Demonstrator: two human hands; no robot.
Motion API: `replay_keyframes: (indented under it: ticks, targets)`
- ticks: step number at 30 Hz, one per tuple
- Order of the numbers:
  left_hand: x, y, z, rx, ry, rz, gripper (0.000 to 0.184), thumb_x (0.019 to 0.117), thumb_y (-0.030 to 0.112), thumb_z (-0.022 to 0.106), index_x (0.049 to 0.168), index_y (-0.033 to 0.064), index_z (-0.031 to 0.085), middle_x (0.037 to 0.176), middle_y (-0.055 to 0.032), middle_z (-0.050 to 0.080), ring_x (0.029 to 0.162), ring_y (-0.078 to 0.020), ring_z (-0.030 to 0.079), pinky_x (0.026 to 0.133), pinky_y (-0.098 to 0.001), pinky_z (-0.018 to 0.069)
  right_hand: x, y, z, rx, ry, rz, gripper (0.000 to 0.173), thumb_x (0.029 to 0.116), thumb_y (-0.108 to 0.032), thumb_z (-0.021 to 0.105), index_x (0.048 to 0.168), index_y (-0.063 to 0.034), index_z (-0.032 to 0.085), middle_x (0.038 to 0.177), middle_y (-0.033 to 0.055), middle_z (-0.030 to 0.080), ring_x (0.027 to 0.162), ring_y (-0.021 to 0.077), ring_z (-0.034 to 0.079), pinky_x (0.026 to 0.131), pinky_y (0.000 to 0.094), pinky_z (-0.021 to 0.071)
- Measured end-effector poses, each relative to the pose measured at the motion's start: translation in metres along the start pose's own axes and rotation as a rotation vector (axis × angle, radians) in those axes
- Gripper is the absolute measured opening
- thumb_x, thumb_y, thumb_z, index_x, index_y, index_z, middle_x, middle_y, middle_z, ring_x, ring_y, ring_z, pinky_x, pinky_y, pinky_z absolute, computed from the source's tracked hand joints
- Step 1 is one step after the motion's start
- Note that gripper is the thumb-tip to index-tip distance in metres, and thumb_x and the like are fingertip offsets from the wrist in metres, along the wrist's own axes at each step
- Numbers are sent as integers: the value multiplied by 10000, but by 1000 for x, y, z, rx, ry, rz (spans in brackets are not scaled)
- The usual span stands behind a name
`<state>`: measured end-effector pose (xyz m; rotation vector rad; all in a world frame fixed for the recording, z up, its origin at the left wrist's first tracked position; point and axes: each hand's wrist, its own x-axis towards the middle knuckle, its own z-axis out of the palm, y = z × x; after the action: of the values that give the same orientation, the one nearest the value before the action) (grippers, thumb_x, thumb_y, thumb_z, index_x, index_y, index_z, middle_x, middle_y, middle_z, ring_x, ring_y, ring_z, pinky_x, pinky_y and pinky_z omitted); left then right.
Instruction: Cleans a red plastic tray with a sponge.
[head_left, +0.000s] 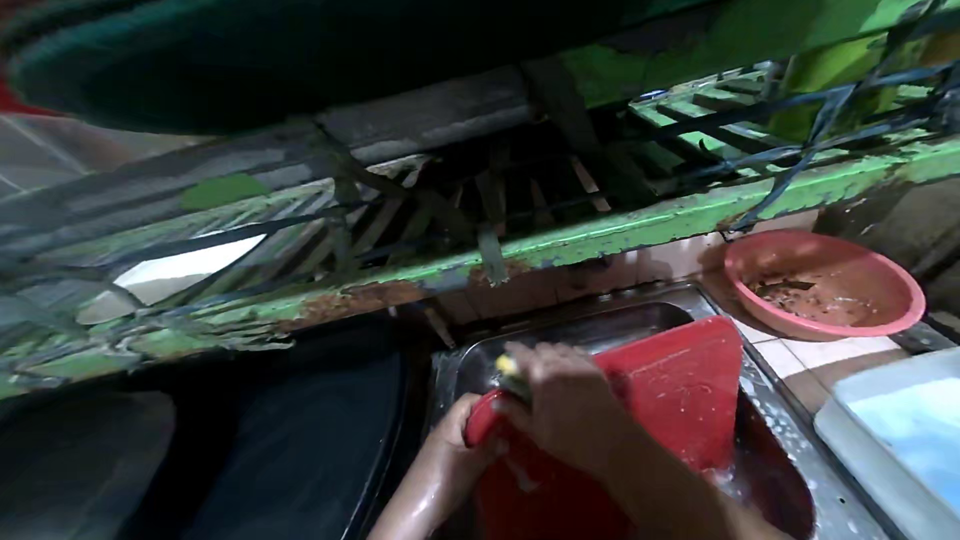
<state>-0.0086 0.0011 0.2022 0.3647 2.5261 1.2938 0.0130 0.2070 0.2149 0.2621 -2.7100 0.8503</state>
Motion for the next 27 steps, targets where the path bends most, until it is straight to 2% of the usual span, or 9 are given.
replay_keyframes:
  ticks: [1,4,8,12,17,21,23,25,27]
  targets:
    - [-2,0,-1,29,-6,26,496,823,174,800,1255,67,581,1067,-39,704,953,-102,692,856,-319,593,2,1,0,26,-46,-4,548,983,-522,597,1382,-147,628,1187,112,717,1146,299,666,1009,542,504]
    - [-10,-18,-6,25,-3,0,496,835,151,806,1271,65,586,1102,-42,710,1001,-106,694,897,-330,592,-7,69,-7,8,88,65,397,945,-500,671,1088,-140,758,1039,56,755,1000,220,720,913,481,591]
    - [-24,-62,-6,-177,57,-100,509,829,30,778,1280,16,541,1091,-77,719,989,-140,711,880,-355,609,-20,181,-62,86,44,662,501,965,-518,662,1213,-84,681,1069,197,714,978,388,690,860,648,535]
    - [-32,-74,-2,-187,83,-80,531,827,20,772,1282,-37,505,1092,-105,701,991,-129,698,896,-348,596,-61,239,-50,745,376,847,481,1016,-432,599,1358,-94,578,1019,151,683,839,246,657,740,484,558]
    - [-21,-66,-22,161,-26,-108,491,821,133,820,1201,-78,591,1116,-223,674,1041,-292,675,944,-485,553,-63,177,-75,629,514,830,404,1022,-343,621,1310,-59,624,1026,165,690,865,260,655,801,517,533]
    - [-6,21,-3,435,-238,-37,428,878,230,792,1184,-34,650,1166,-233,668,1113,-369,651,1001,-564,510,-37,65,-128,326,324,562,377,1003,-404,639,1236,-108,664,953,128,704,800,272,679,726,549,559]
    - [-10,82,17,333,-199,39,478,883,242,793,1256,-2,619,1116,-166,698,1053,-268,686,954,-469,552,-25,9,-137,177,192,414,382,985,-443,655,1212,-136,672,983,94,714,861,264,699,757,554,574]
    - [-13,106,33,91,-39,272,342,826,217,813,1108,78,678,943,4,722,869,-60,699,795,-263,599,-20,-22,-129,24,167,207,388,975,-499,632,1153,-158,684,969,49,711,877,227,706,743,502,589]
    - [-11,105,46,-133,35,407,254,815,161,818,1025,99,689,889,48,721,815,-19,692,738,-217,601,-16,-25,-118,-46,243,50,371,962,-518,630,1075,-171,700,903,12,706,846,185,704,716,446,593]
